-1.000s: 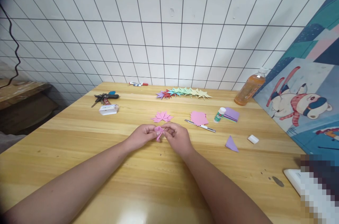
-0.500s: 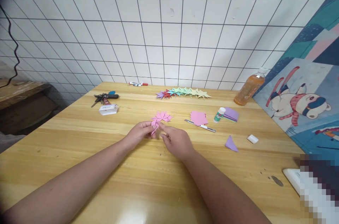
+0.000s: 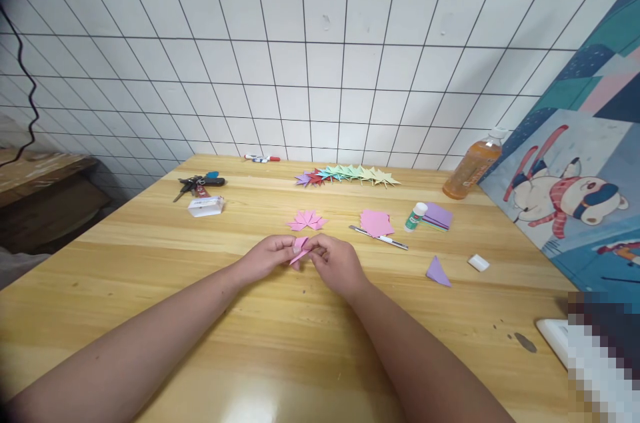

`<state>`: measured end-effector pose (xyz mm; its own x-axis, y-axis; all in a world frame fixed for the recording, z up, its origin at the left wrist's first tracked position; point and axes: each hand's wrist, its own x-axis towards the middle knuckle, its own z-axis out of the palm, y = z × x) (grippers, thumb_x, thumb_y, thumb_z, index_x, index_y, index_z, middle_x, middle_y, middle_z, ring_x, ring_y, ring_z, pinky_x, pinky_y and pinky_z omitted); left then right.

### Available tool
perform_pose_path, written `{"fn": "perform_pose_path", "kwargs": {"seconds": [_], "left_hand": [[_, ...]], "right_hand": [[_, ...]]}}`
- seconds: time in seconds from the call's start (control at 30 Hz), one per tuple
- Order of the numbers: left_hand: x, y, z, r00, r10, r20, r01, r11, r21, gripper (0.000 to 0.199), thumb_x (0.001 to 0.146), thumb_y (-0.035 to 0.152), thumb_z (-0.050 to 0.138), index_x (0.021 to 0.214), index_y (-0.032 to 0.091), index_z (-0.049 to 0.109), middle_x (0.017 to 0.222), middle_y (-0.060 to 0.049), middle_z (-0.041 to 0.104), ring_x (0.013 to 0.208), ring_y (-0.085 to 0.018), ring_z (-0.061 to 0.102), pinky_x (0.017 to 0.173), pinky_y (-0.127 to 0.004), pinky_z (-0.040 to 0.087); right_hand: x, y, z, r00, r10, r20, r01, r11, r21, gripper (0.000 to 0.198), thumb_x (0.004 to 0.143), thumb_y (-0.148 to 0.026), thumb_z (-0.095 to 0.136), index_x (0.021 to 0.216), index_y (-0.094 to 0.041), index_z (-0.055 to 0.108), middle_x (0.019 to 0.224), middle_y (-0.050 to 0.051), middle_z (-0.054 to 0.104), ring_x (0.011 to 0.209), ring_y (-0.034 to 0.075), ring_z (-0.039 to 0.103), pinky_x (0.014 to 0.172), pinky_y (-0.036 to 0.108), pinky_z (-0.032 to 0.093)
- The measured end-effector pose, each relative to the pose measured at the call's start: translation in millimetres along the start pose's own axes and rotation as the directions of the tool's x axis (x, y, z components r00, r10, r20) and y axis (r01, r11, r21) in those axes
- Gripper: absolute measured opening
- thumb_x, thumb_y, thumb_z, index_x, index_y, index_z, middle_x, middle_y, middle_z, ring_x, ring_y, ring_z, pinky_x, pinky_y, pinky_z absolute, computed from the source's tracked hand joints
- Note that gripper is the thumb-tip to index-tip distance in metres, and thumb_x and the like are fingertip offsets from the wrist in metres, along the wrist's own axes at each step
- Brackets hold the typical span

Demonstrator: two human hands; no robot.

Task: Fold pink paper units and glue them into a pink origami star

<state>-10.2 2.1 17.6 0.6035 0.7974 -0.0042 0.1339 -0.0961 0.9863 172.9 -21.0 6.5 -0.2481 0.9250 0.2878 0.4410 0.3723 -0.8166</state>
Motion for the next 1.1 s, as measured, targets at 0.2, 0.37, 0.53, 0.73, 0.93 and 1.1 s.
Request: {"fn": "perform_pose_path", "kwargs": {"seconds": [0.2, 0.37, 0.53, 0.73, 0.93, 1.1], "left_hand": [[1, -2, -1, 1.0, -0.005, -0.027, 0.006, 0.998, 0.065, 0.046, 0.085, 0.05, 0.042, 0.069, 0.012, 0.063, 0.068, -0.005, 0.063, 0.06, -0.012, 0.048, 0.06, -0.023, 0.035], [2, -5, -1, 0.997, -0.001, -0.08, 0.008, 0.996, 0.089, 0.043, 0.085, 0.049, 0.043, 0.067, 0.013, 0.06, 0.063, -0.003, 0.06, 0.057, -0.012, 0.047, 0.057, -0.022, 0.034], [0, -3, 2, 0.995, 0.041, -0.086, -0.018, 0.969, 0.247, 0.042, 0.086, 0.048, 0.04, 0.067, 0.014, 0.056, 0.066, -0.001, 0.059, 0.061, -0.013, 0.05, 0.058, -0.022, 0.036], [0, -3, 4, 0.991, 0.113, -0.076, -0.081, 0.937, 0.339, 0.043, 0.088, 0.046, 0.035, 0.07, 0.015, 0.057, 0.07, -0.002, 0.06, 0.067, -0.014, 0.054, 0.063, -0.022, 0.039], [0, -4, 4, 0.989, 0.128, -0.072, -0.093, 0.925, 0.369, 0.042, 0.089, 0.045, 0.035, 0.071, 0.015, 0.059, 0.068, -0.001, 0.059, 0.065, -0.013, 0.053, 0.062, -0.021, 0.039], [0, -6, 4, 0.989, 0.124, -0.076, -0.085, 0.916, 0.393, 0.04, 0.089, 0.042, 0.037, 0.07, 0.016, 0.06, 0.067, -0.001, 0.06, 0.064, -0.013, 0.053, 0.061, -0.021, 0.039]], "right_hand": [[0, 1, 0, 1.0, -0.022, -0.001, 0.022, 0.999, -0.025, 0.02, 0.077, -0.016, 0.051, 0.086, -0.023, 0.068, 0.076, 0.0, 0.067, 0.065, 0.013, 0.059, 0.063, 0.024, 0.046], [0, -5, -2, 0.992, 0.124, 0.03, -0.127, 0.956, 0.263, 0.025, 0.078, -0.026, 0.054, 0.102, -0.022, 0.06, 0.083, 0.002, 0.066, 0.07, 0.014, 0.061, 0.063, 0.026, 0.05], [4, -9, -1, 0.92, 0.358, 0.157, -0.391, 0.84, 0.377, 0.033, 0.077, -0.047, 0.054, 0.093, -0.018, 0.056, 0.068, 0.0, 0.061, 0.054, 0.01, 0.057, 0.049, 0.021, 0.048], [6, -7, -1, 0.911, 0.353, 0.215, -0.411, 0.828, 0.381, 0.032, 0.071, -0.048, 0.061, 0.074, -0.016, 0.056, 0.065, 0.0, 0.059, 0.054, 0.008, 0.053, 0.048, 0.019, 0.045], [6, -9, -3, 0.906, 0.356, 0.229, -0.42, 0.817, 0.394, 0.028, 0.064, -0.04, 0.069, 0.075, -0.016, 0.058, 0.064, -0.002, 0.058, 0.055, 0.008, 0.053, 0.05, 0.019, 0.044], [7, -5, -1, 0.913, 0.346, 0.215, -0.405, 0.833, 0.378, 0.027, 0.062, -0.038, 0.07, 0.07, -0.016, 0.057, 0.061, -0.003, 0.056, 0.054, 0.008, 0.052, 0.048, 0.019, 0.044]]}}
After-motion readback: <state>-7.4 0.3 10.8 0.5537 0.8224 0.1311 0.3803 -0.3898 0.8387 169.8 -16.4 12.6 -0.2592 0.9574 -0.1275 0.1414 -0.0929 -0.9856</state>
